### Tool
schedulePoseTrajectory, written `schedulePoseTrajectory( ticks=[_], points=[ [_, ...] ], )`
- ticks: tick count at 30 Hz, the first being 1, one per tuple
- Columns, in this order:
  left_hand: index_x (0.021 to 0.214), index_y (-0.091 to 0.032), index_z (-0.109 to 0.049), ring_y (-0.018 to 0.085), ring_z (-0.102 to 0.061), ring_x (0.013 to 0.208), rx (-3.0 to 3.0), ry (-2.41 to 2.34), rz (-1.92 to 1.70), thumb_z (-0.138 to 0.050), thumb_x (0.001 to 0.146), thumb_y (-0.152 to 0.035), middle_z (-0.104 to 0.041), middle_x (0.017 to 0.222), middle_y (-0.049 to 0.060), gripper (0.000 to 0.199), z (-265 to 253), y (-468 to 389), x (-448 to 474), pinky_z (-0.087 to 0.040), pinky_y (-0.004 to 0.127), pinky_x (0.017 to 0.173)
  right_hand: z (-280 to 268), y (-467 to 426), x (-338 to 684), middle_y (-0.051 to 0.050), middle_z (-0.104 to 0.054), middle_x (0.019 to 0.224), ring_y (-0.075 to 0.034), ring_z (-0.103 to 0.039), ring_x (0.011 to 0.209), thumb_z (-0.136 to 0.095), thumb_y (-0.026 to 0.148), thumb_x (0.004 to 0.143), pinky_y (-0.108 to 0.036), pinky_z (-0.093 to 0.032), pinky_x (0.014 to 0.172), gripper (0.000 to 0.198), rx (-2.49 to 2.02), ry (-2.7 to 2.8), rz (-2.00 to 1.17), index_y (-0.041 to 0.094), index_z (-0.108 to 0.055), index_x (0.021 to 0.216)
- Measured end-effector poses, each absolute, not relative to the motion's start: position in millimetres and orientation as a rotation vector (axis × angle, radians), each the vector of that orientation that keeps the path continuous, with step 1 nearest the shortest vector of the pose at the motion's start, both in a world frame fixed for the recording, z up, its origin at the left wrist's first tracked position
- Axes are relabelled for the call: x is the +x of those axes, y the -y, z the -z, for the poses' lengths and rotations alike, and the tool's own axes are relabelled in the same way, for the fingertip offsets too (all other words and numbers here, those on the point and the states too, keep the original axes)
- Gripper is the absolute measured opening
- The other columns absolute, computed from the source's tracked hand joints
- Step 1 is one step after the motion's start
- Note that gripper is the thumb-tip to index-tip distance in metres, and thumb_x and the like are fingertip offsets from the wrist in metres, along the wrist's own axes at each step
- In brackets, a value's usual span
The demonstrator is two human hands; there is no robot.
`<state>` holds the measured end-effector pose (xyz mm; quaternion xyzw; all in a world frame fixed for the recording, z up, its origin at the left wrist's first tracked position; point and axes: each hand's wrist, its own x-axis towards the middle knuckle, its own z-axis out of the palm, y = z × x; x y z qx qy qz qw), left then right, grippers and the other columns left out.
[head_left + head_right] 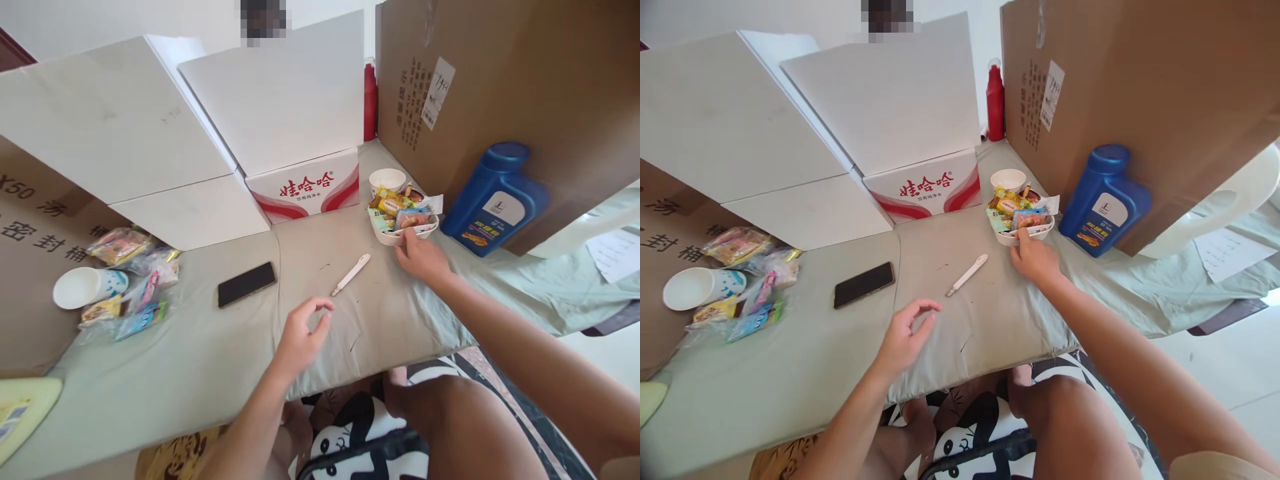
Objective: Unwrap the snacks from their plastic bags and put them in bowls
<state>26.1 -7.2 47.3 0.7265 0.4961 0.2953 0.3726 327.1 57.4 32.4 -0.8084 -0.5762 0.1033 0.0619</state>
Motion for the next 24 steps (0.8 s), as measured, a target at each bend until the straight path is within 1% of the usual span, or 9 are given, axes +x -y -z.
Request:
schedulePoseTrajectory(
  ticks=[3, 5, 12, 14, 16, 18, 19, 21, 24],
  points=[
    [0.098, -0.020, -0.069, 0.019, -0.069, 0.101, 1.816, -1.268, -0.764, -0.052, 0.093, -0.030, -0.075, 0.100, 0.005, 0.020, -30.6, 25.4, 10.9, -0.053, 0.033, 0.094, -33.2, -65.4, 327.8, -0.019, -0.072, 0.113, -0.036, -0.069, 0.102, -0.038, 0.037, 0.098, -0.044, -0.049, 0.082, 0.040, -2.460, 1.814, -0.259, 0.019, -0.056, 0.128],
    [0.096, -0.020, -0.068, 0.019, -0.069, 0.100, 1.792, -1.282, -0.809, -0.051, 0.093, -0.030, -0.074, 0.097, 0.005, 0.021, -20.5, 25.2, 4.5, -0.053, 0.032, 0.092, -35.2, -77.0, 330.3, -0.019, -0.072, 0.115, -0.036, -0.069, 0.105, -0.037, 0.038, 0.099, -0.044, -0.049, 0.083, 0.041, -2.496, 1.821, -0.227, 0.020, -0.056, 0.130],
    [0.089, -0.020, -0.066, 0.016, -0.069, 0.083, 1.823, -1.296, -0.809, -0.049, 0.095, -0.030, -0.071, 0.085, 0.003, 0.021, 0.2, 18.2, -0.5, -0.053, 0.027, 0.077, -31.4, -165.1, 344.2, -0.021, -0.069, 0.121, -0.036, -0.068, 0.110, -0.034, 0.037, 0.100, -0.050, -0.051, 0.088, 0.049, -2.602, 1.687, -0.165, 0.024, -0.046, 0.146],
    [0.088, -0.020, -0.066, 0.015, -0.069, 0.079, 1.849, -1.276, -0.797, -0.050, 0.095, -0.028, -0.071, 0.083, 0.003, 0.020, 2.2, 16.5, 0.3, -0.053, 0.025, 0.074, -25.7, -198.6, 348.5, -0.022, -0.066, 0.130, -0.037, -0.065, 0.118, -0.036, 0.035, 0.099, -0.052, -0.050, 0.094, 0.055, -2.577, 1.704, -0.184, 0.023, -0.038, 0.153],
    [0.087, -0.020, -0.066, 0.015, -0.069, 0.077, 1.862, -1.250, -0.786, -0.050, 0.095, -0.027, -0.070, 0.081, 0.002, 0.019, 2.9, 13.4, 1.0, -0.053, 0.024, 0.071, -16.9, -229.8, 351.4, -0.020, -0.054, 0.150, -0.036, -0.055, 0.135, -0.037, 0.033, 0.097, -0.054, -0.045, 0.106, 0.062, -2.524, 1.800, -0.234, 0.023, -0.032, 0.158],
    [0.087, -0.020, -0.066, 0.014, -0.068, 0.075, 1.865, -1.218, -0.780, -0.049, 0.096, -0.027, -0.070, 0.080, 0.003, 0.020, 2.7, 9.2, 1.3, -0.053, 0.023, 0.069, -6.1, -253.0, 352.4, -0.013, -0.035, 0.167, -0.033, -0.037, 0.151, -0.034, 0.033, 0.098, -0.055, -0.033, 0.119, 0.064, -2.488, 1.891, -0.299, 0.025, -0.031, 0.161],
    [0.087, -0.020, -0.066, 0.014, -0.068, 0.075, 1.866, -1.203, -0.778, -0.049, 0.096, -0.026, -0.070, 0.080, 0.003, 0.020, 2.4, 6.9, 1.1, -0.053, 0.023, 0.069, -0.9, -260.1, 352.3, -0.009, -0.027, 0.171, -0.033, -0.028, 0.155, -0.031, 0.036, 0.099, -0.056, -0.027, 0.123, 0.063, -2.488, 1.911, -0.324, 0.026, -0.031, 0.161],
    [0.088, -0.019, -0.065, 0.014, -0.068, 0.076, 1.864, -1.192, -0.773, -0.048, 0.096, -0.026, -0.070, 0.081, 0.003, 0.020, 1.3, 2.7, 0.8, -0.053, 0.024, 0.071, 6.7, -263.5, 351.1, -0.005, -0.018, 0.174, -0.033, -0.017, 0.159, -0.024, 0.045, 0.101, -0.057, -0.017, 0.126, 0.065, -2.505, 1.905, -0.342, 0.028, -0.028, 0.163],
    [0.089, -0.020, -0.066, 0.016, -0.068, 0.079, 1.844, -1.234, -0.762, -0.049, 0.095, -0.026, -0.071, 0.082, 0.004, 0.019, -2.3, 3.4, 2.2, -0.053, 0.026, 0.074, 7.3, -240.0, 343.8, -0.003, -0.014, 0.175, -0.030, -0.012, 0.161, -0.018, 0.054, 0.099, -0.053, -0.012, 0.128, 0.072, -2.470, 1.959, -0.361, 0.026, -0.025, 0.165]
  ],
)
